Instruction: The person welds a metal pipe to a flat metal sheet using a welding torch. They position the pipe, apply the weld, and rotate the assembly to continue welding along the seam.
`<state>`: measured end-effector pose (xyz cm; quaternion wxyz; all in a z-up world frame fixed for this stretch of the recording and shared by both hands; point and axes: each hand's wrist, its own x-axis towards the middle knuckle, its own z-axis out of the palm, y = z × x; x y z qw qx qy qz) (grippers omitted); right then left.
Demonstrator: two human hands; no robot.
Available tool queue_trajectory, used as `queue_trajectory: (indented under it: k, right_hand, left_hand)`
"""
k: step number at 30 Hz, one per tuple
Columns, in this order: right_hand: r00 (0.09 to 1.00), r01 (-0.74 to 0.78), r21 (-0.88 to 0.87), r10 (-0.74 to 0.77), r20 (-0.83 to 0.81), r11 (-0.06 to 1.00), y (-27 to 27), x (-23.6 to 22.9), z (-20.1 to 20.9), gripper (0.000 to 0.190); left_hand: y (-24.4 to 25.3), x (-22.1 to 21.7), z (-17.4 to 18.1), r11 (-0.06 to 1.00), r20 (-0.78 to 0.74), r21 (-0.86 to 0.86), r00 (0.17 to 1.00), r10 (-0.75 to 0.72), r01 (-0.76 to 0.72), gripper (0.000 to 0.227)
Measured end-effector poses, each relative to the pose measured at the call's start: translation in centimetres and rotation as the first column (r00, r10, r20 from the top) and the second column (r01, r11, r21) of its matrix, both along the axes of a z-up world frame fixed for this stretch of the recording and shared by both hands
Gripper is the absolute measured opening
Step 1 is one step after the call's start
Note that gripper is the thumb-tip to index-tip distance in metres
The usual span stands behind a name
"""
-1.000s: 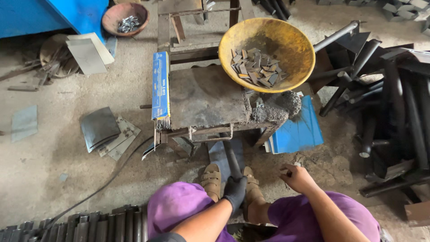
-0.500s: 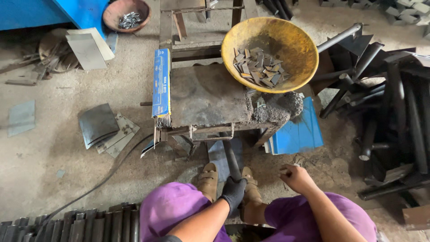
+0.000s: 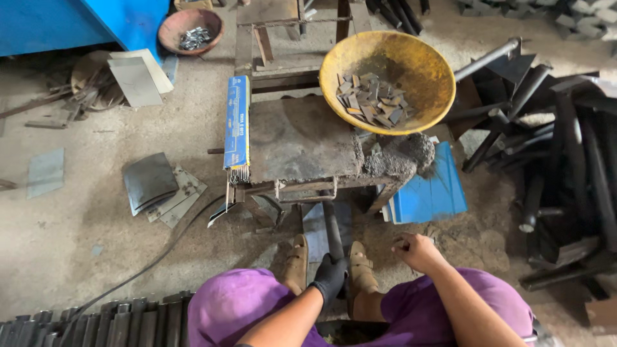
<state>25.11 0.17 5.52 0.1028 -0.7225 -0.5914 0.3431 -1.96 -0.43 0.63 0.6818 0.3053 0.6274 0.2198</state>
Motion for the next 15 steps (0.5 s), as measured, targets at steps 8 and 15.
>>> queue_trajectory:
  k: [8,15]
  right_hand:
    - [1.0,0.002,0.029,-0.001,-0.027,1.0,-0.5,1.2,-1.1,0.039]
    - [0.999,0.024,-0.044,-0.025,-0.031,0.999,-0.3,0.7,-0.6,0.039]
  left_hand:
    - [-0.1,1.1,-0.5,1.0,-0.008,-0.007,1.0,0.011,-0.011,0.031]
    - [0.4,0.2,4.3,0.985,0.043,-0.171,0.999,-0.026,0.033,0.046]
